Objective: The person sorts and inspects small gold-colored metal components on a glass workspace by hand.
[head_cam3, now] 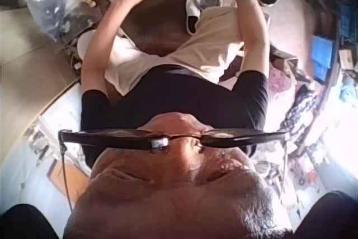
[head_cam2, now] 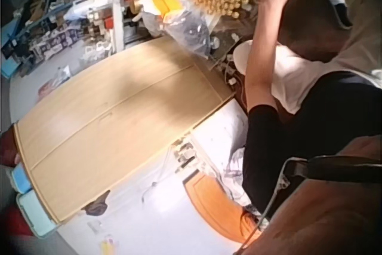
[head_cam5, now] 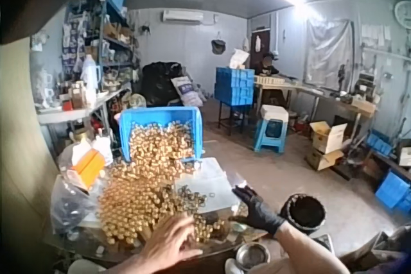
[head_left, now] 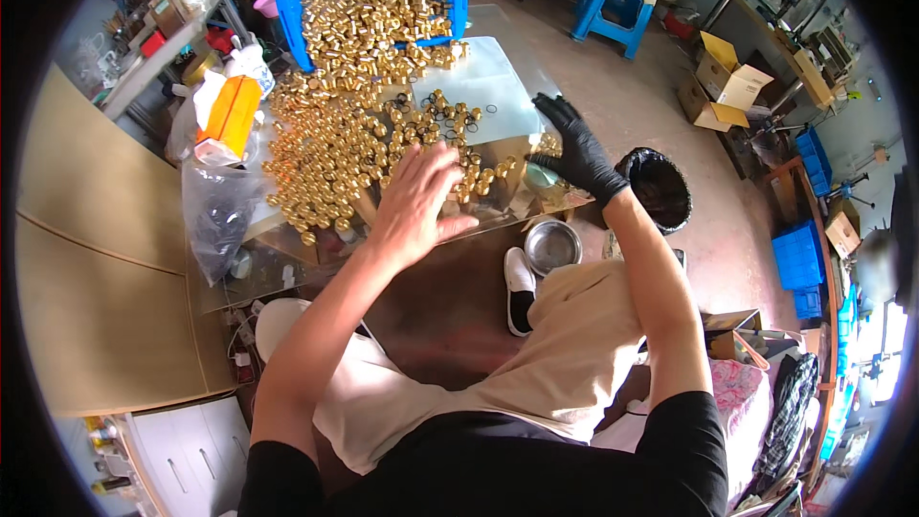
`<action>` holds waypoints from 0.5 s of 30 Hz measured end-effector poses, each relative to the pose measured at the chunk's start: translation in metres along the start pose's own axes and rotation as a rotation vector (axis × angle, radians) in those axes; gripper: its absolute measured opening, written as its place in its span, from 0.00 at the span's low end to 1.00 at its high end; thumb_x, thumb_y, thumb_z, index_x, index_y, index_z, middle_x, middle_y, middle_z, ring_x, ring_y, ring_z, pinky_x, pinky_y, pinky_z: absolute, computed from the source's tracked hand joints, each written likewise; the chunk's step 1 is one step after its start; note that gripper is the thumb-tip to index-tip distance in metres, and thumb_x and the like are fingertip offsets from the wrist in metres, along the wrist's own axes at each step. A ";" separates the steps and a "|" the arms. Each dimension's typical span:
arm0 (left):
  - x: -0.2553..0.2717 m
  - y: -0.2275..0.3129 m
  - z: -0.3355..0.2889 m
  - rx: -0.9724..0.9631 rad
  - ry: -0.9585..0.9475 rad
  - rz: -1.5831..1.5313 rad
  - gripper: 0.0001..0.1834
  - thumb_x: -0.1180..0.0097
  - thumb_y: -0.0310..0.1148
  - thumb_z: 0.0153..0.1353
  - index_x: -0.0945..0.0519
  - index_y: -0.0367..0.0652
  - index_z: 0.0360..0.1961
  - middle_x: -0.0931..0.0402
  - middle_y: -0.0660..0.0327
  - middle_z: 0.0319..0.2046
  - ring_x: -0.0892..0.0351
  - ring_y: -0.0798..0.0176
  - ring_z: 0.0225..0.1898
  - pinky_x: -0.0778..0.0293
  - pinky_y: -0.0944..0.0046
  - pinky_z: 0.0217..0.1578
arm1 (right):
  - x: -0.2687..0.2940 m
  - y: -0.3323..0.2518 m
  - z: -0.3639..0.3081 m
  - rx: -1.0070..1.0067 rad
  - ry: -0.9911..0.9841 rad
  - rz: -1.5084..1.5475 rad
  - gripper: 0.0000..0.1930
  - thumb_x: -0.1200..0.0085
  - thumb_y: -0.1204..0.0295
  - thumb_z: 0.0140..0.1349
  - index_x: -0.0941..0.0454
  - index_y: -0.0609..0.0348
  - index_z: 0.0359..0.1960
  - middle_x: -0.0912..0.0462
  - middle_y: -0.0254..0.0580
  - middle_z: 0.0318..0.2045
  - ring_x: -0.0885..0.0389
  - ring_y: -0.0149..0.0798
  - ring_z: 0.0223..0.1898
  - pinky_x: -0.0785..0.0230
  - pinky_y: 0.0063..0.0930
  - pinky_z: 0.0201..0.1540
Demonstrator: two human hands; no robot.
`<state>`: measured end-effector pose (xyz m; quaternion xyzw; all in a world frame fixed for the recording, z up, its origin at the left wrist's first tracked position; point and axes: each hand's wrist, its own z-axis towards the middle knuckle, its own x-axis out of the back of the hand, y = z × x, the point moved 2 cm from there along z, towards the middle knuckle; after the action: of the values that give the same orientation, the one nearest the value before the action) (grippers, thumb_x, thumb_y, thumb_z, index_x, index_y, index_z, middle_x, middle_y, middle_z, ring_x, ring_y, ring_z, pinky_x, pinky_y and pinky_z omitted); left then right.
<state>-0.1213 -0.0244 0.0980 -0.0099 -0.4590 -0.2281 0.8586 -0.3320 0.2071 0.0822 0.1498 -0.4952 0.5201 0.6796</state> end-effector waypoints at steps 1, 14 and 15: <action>-0.006 -0.009 0.011 0.020 -0.007 0.117 0.43 0.32 0.61 0.52 0.26 0.37 0.57 0.34 0.47 0.64 0.38 0.44 0.70 0.46 0.40 0.72 | -0.002 -0.012 0.000 0.059 -0.053 -0.002 0.48 0.26 0.54 0.50 0.37 0.52 0.72 0.37 0.52 0.72 0.45 0.64 0.74 0.50 0.54 0.75; -0.056 -0.043 0.054 0.161 -0.009 0.210 0.60 0.37 0.74 0.46 0.33 0.35 0.68 0.38 0.43 0.70 0.45 0.42 0.74 0.53 0.35 0.72 | -0.033 -0.008 0.019 0.039 -0.129 -0.037 0.53 0.26 0.49 0.46 0.39 0.54 0.73 0.38 0.54 0.72 0.45 0.65 0.74 0.49 0.53 0.74; -0.052 -0.046 0.054 0.155 -0.003 0.183 0.60 0.37 0.74 0.45 0.32 0.36 0.67 0.38 0.44 0.70 0.44 0.42 0.74 0.53 0.36 0.72 | -0.031 -0.007 0.018 0.032 -0.112 0.014 0.53 0.26 0.51 0.47 0.39 0.54 0.73 0.37 0.54 0.72 0.44 0.64 0.73 0.48 0.52 0.74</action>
<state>-0.2063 -0.0331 0.0791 0.0143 -0.4737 -0.1123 0.8734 -0.3344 0.1734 0.0672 0.1860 -0.5253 0.5235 0.6445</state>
